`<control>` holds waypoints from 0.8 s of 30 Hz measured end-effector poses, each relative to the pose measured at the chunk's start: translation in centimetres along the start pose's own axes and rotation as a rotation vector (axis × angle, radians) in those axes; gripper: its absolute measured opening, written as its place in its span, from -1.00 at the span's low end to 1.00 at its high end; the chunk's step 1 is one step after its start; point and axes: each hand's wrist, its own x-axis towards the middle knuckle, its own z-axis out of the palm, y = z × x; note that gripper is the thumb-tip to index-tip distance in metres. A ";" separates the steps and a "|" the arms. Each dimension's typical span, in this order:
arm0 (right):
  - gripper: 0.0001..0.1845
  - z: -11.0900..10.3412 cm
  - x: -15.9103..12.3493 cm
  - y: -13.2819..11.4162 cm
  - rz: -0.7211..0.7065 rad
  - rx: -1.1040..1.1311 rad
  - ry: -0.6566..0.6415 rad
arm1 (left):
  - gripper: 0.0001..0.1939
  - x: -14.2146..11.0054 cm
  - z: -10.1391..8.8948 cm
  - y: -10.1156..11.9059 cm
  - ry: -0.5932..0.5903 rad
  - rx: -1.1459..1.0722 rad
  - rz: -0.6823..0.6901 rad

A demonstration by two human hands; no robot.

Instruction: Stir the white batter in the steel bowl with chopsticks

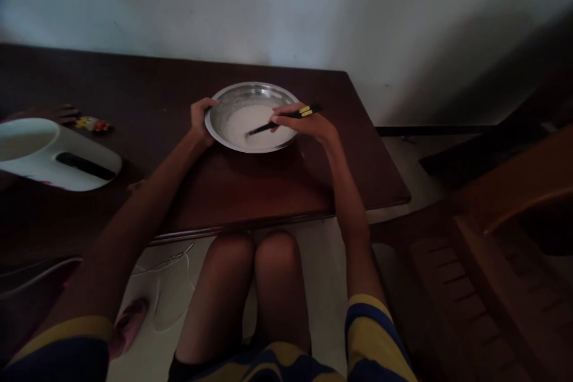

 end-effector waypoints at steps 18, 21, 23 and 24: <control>-0.72 -1.7 -0.2 0.4 0.033 -0.074 0.221 | -0.75 0.0 0.0 0.1 0.004 -0.002 0.012; -0.77 -2.1 -1.0 0.0 0.014 0.012 0.114 | -0.70 0.0 0.1 0.0 0.005 -0.020 0.005; -0.83 -0.8 -0.6 -0.3 0.009 0.016 0.041 | -0.68 0.1 0.0 0.0 0.011 -0.029 0.003; -0.84 -0.1 -0.2 -0.4 0.004 -0.013 0.035 | -0.68 0.2 -0.1 -0.1 0.013 -0.034 0.005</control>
